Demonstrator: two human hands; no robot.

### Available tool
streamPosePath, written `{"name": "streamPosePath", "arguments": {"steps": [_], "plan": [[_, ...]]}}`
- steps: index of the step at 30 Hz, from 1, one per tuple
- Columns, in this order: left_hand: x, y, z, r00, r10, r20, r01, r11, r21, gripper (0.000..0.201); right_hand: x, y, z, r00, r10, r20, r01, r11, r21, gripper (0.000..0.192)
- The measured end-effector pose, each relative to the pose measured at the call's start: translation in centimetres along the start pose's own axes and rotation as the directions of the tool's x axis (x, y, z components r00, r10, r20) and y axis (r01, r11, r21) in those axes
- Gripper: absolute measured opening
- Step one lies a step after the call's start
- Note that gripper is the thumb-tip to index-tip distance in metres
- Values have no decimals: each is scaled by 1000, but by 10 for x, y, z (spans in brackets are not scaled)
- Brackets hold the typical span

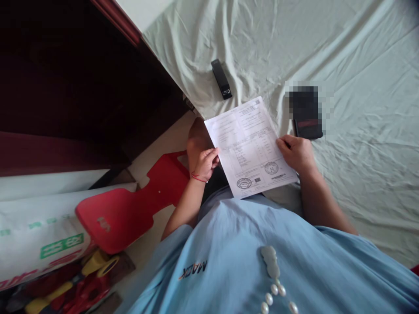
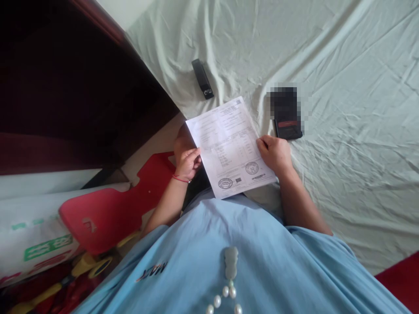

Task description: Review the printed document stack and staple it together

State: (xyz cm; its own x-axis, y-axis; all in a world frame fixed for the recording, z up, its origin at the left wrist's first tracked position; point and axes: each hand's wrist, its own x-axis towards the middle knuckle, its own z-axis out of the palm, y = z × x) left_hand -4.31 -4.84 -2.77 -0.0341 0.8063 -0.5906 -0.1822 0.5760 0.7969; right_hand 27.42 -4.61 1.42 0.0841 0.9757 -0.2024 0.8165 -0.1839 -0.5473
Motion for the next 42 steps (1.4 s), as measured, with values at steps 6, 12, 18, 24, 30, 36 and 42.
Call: {"name": "streamPosePath", "arguments": {"steps": [6,12,18,24,30,36,42], "plan": [[-1,1,0,1000,5,1,-5,1000,-8,49,0,-1,0,1000,6,-5,-6,1000,-29,31],[2,-4,1,1000,28,-8,-27,1000,9,52,0,-2,-1,1000,5,1,-5,999,-39,33],[4,-8,0,984,154,-92,-142,982,127,47,0,-3,-1,1000,15,0,-15,999,-35,34],[5,-14,-7,956,287,-61,-259,922,288,40,0,0,1,1000,8,6,-8,1000,-17,35],[8,-16,-9,951,304,-53,-274,912,305,42,0,0,0,1000,6,12,-6,1000,-20,38],[7,-16,-9,952,304,-41,-281,918,279,44,-1,-3,-3,1000,1,18,0,1000,-20,39],[5,-12,-4,962,268,-56,-252,947,201,43,-1,-4,-3,1000,6,11,-6,1000,-21,38]]}}
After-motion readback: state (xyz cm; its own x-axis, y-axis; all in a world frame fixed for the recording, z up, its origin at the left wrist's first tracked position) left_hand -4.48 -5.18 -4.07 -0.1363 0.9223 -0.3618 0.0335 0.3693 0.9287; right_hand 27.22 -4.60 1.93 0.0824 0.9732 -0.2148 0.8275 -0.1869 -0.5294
